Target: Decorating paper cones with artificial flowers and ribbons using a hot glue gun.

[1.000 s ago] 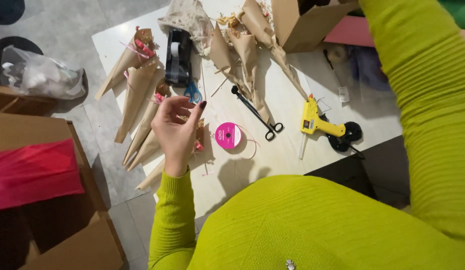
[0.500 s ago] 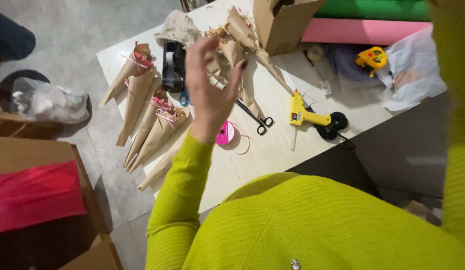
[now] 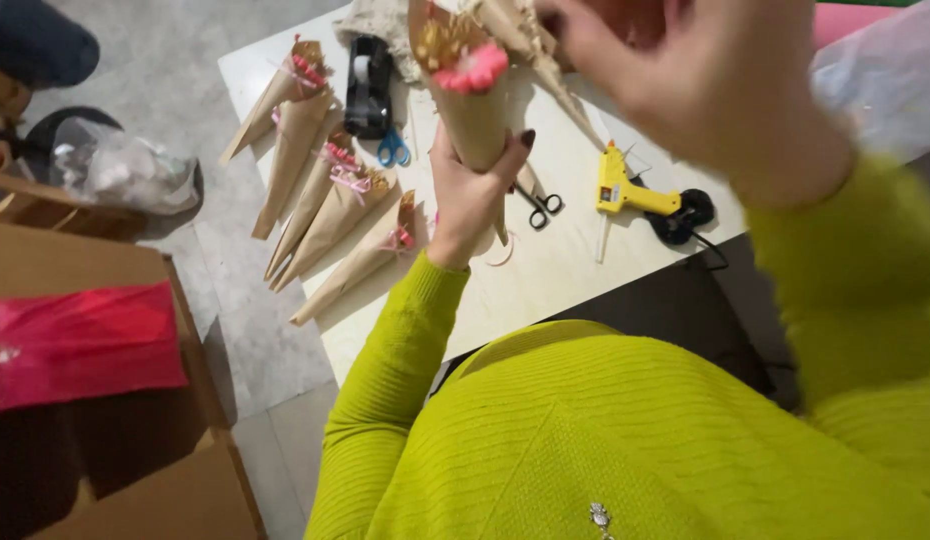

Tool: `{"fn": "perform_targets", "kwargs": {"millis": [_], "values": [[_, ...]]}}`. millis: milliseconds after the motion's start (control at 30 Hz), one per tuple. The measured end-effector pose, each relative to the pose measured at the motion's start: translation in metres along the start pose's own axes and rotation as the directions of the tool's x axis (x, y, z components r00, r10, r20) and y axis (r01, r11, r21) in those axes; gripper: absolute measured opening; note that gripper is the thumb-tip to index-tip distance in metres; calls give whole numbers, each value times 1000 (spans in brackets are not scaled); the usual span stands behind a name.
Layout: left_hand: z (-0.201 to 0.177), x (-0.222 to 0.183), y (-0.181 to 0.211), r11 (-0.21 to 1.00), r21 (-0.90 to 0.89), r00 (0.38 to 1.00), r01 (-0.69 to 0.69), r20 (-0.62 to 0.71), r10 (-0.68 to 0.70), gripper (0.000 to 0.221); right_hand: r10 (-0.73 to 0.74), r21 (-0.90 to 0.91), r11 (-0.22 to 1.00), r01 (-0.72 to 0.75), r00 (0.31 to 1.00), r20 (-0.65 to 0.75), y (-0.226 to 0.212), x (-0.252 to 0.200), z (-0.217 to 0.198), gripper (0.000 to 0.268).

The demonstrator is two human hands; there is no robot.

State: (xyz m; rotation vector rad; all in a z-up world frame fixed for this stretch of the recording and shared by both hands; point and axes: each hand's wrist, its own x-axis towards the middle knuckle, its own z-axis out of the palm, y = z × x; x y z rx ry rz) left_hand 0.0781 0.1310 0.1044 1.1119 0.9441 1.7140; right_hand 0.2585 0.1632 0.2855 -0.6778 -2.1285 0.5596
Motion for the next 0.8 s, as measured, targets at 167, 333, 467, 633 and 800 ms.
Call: {"fn": "perform_targets", "kwargs": {"millis": [167,333,467,633,800], "values": [[-22,-37,-10,1000,-4,999,-1,-35,1,22,362,23,912,-409,830,425,53,-85,95,19],[-29,-57,8,988,-138,997,74,43,-68,17,251,214,923,-321,921,297,56,-143,149,19],[-40,-64,16,970,-193,989,146,47,-140,18,255,199,926,-319,922,292,42,-149,155,21],[-49,-73,7,967,-129,975,221,40,-218,12,298,255,881,-399,886,356,46,-169,165,23],[-93,-93,26,937,-89,941,339,6,-340,27,385,90,850,-519,729,565,58,-191,166,30]]}}
